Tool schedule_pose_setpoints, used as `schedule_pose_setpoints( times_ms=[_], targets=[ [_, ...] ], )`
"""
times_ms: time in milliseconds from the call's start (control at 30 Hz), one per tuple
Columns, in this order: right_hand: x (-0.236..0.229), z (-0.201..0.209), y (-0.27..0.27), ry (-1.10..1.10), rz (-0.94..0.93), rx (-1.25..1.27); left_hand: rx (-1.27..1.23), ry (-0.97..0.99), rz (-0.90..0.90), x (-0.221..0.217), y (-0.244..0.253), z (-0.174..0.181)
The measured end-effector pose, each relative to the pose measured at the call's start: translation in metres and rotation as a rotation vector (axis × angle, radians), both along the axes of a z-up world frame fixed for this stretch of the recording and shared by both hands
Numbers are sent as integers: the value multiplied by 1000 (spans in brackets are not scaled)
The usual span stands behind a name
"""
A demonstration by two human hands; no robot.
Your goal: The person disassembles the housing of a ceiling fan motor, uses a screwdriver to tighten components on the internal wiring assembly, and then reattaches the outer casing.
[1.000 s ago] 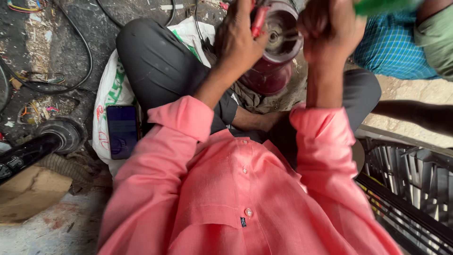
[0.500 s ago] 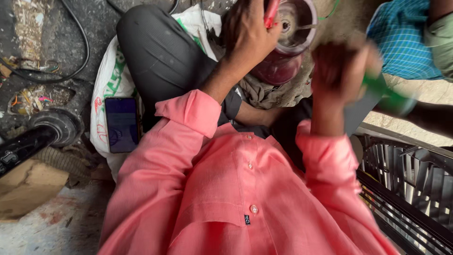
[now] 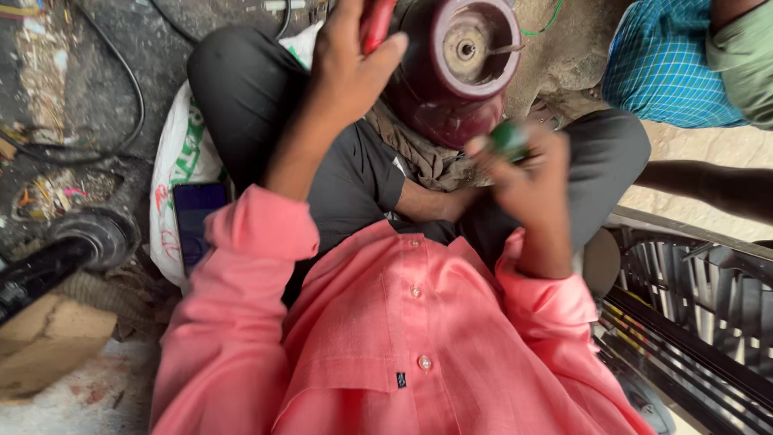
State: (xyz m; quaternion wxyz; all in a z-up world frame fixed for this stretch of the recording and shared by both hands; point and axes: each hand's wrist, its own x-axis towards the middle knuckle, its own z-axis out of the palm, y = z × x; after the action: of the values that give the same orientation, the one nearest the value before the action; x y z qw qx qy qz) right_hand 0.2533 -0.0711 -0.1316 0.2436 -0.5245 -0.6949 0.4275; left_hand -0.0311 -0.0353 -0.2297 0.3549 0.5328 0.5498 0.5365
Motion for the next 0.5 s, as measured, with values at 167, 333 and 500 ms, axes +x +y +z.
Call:
schedule_pose_setpoints(
  times_ms=[167, 333, 500],
  targets=[
    [-5, -32, -16, 250, -198, -59, -86, 136, -60, -40, -30, 24],
    [26, -11, 18, 921, -261, -3, -234, 193, -93, -46, -49, 32],
    [40, -25, 48, 1312, -303, 14, -186, 7, -133, -30, -50, 25]
  ],
)
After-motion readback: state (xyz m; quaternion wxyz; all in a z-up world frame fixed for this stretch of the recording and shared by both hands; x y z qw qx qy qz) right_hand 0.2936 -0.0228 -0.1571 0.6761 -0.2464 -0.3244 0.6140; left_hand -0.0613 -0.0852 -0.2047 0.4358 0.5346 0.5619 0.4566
